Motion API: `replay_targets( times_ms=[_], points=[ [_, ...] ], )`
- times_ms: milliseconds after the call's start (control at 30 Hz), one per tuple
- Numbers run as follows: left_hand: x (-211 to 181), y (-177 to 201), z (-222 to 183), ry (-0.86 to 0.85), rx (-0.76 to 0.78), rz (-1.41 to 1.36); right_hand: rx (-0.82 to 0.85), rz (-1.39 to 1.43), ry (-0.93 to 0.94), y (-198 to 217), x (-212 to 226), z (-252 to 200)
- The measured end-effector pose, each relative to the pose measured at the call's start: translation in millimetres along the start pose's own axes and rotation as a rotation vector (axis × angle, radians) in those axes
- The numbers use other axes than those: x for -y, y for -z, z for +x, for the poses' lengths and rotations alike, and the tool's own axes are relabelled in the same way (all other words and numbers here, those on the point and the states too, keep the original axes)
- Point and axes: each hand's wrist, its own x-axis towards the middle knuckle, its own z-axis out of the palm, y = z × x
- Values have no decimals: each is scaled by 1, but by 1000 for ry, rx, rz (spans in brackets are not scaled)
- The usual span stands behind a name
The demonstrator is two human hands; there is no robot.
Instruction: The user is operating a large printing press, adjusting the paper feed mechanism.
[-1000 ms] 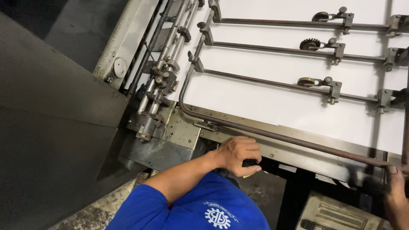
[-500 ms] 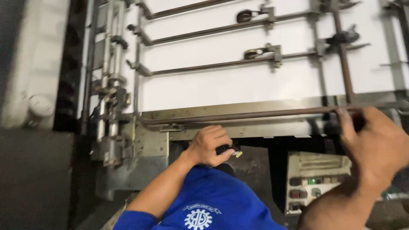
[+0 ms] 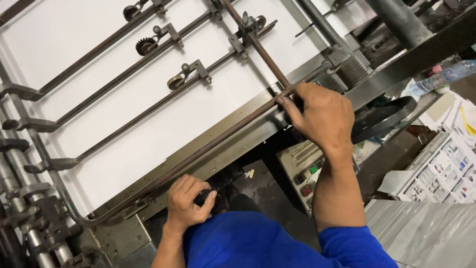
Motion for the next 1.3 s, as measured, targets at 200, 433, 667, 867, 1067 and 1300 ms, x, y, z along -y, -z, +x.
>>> replay_targets(
  times_ms=[200,433,667,867,1067,1300],
  points=[
    [-2,-2,-1,29,-8,13,52,25,-54,3,1,2],
    [-2,-3,-1,49,-1,34,31,81,-30,2,0,2],
    [-3,-4,0,28,3,39,59,70,-57,5,0,5],
    [-2,-6,-4,10,11,24,33,111,-54,2,-3,2],
    [1,-12,-5,6,39,27,-46,133,-37,1,-7,-1],
    [8,-15,-14,67,27,64,-31,153,-9,-1,-8,0]
  ],
)
